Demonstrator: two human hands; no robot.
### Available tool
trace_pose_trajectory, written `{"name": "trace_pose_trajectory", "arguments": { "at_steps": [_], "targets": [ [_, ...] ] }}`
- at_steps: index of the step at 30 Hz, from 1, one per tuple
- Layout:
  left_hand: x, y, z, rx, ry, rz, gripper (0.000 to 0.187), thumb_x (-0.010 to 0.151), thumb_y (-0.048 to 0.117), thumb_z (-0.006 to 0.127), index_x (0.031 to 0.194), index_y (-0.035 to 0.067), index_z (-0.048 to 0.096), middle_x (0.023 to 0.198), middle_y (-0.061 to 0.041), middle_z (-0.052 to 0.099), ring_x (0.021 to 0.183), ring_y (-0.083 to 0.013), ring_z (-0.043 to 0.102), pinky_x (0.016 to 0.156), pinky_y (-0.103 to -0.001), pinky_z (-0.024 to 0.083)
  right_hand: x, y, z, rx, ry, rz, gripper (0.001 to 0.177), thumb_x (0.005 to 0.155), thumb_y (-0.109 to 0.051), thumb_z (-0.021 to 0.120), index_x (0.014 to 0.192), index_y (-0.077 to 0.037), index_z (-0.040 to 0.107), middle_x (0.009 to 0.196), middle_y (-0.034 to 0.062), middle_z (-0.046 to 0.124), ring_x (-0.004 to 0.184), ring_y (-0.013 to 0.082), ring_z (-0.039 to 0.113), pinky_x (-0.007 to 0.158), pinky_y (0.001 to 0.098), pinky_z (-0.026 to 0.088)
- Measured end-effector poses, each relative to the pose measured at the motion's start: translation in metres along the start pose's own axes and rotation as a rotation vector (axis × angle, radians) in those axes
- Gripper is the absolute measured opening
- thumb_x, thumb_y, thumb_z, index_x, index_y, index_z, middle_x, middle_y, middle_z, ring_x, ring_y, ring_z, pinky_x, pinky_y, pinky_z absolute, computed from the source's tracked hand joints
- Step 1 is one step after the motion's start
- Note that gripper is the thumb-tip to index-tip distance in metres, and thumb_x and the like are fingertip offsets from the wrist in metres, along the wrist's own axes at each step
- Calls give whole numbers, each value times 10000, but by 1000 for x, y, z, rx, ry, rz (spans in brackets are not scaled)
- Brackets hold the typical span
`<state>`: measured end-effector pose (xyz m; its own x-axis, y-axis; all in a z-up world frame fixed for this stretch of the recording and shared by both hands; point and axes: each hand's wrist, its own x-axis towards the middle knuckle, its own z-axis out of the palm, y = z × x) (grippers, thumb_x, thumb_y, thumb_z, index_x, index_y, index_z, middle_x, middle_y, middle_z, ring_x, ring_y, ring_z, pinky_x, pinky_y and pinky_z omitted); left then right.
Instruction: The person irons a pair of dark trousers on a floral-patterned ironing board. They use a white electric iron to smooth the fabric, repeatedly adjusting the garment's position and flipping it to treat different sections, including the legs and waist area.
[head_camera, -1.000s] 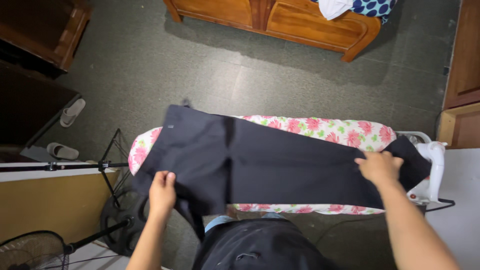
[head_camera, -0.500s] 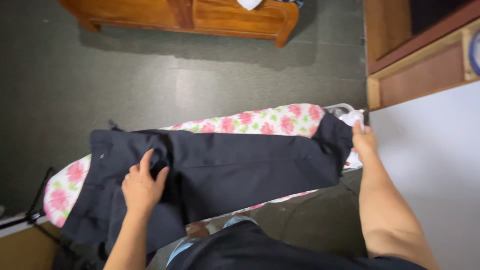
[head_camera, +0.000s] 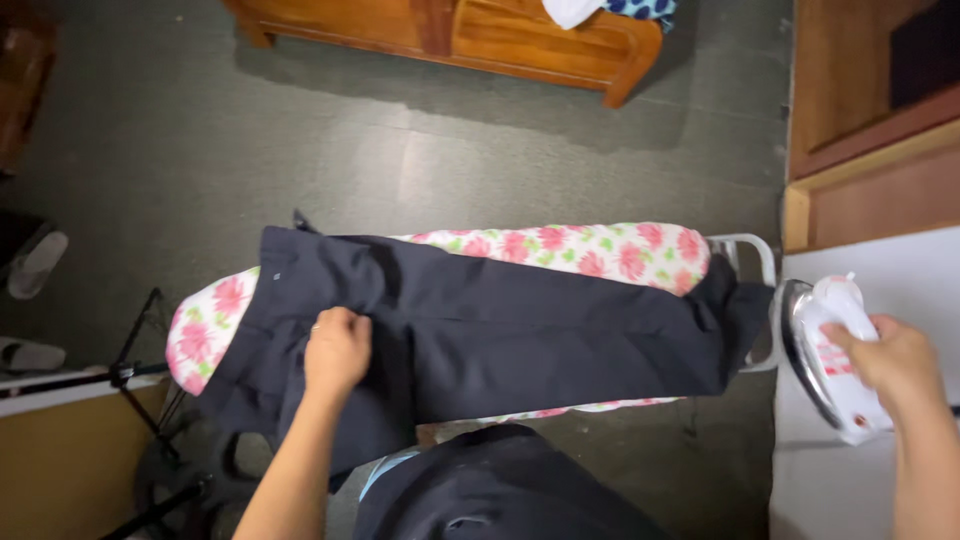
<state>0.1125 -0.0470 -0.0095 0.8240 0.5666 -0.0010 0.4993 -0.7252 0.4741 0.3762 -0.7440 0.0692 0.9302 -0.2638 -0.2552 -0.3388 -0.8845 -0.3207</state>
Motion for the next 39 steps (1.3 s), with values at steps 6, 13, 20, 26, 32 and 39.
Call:
{"name": "trace_pose_trajectory", "arguments": {
  "at_steps": [6, 13, 20, 26, 32, 39],
  "targets": [
    [-19, 10, -10, 33, -4, 149, 197, 876, 258, 720, 922, 74, 667, 940, -137, 670, 889, -372, 654, 774, -499, 517, -139, -161, 27, 80, 21, -190, 491, 884, -447, 810, 1168, -54, 737, 880, 169, 735, 722, 319, 700, 638, 460, 539],
    [-17, 8, -19, 63, 12, 129, 244, 813, 271, 764, 985, 106, 711, 1026, -102, 661, 972, -336, 640, 832, -476, 480, -259, -371, 183, -26, -247, -606, 488, 831, -536, 743, 1120, -144, 707, 802, 207, 741, 807, 438, 717, 691, 543, 543],
    [-21, 1, -11, 41, -65, 61, 214, 831, 268, 761, 983, 121, 724, 1070, -89, 652, 997, -328, 621, 846, -472, 475, -248, -451, 253, -11, -185, -702, 480, 930, -528, 725, 1003, -55, 690, 908, 216, 736, 885, 445, 704, 749, 533, 554],
    [1, 2, -10, 29, -30, 25, 210, 837, 278, 741, 985, 129, 727, 1027, -72, 646, 984, -309, 621, 870, -471, 462, -261, -393, 218, 56, -229, -662, 420, 858, -445, 719, 1119, -116, 709, 892, 233, 737, 847, 457, 709, 745, 534, 556],
    [-9, -2, 0, 96, -30, 75, 201, 861, 294, 723, 981, 133, 714, 1026, -76, 647, 971, -311, 624, 839, -464, 462, -255, -421, 238, 24, -180, -618, 429, 888, -470, 722, 1093, -93, 706, 877, 246, 723, 853, 481, 686, 718, 561, 539],
    [4, -18, 0, 57, -26, 63, 198, 900, 304, 710, 997, 133, 692, 998, -87, 655, 952, -320, 654, 791, -486, 486, -238, -308, 200, -66, -369, -458, 510, 837, -493, 727, 1231, -171, 706, 832, 220, 772, 787, 357, 769, 762, 459, 597]
  ]
}}
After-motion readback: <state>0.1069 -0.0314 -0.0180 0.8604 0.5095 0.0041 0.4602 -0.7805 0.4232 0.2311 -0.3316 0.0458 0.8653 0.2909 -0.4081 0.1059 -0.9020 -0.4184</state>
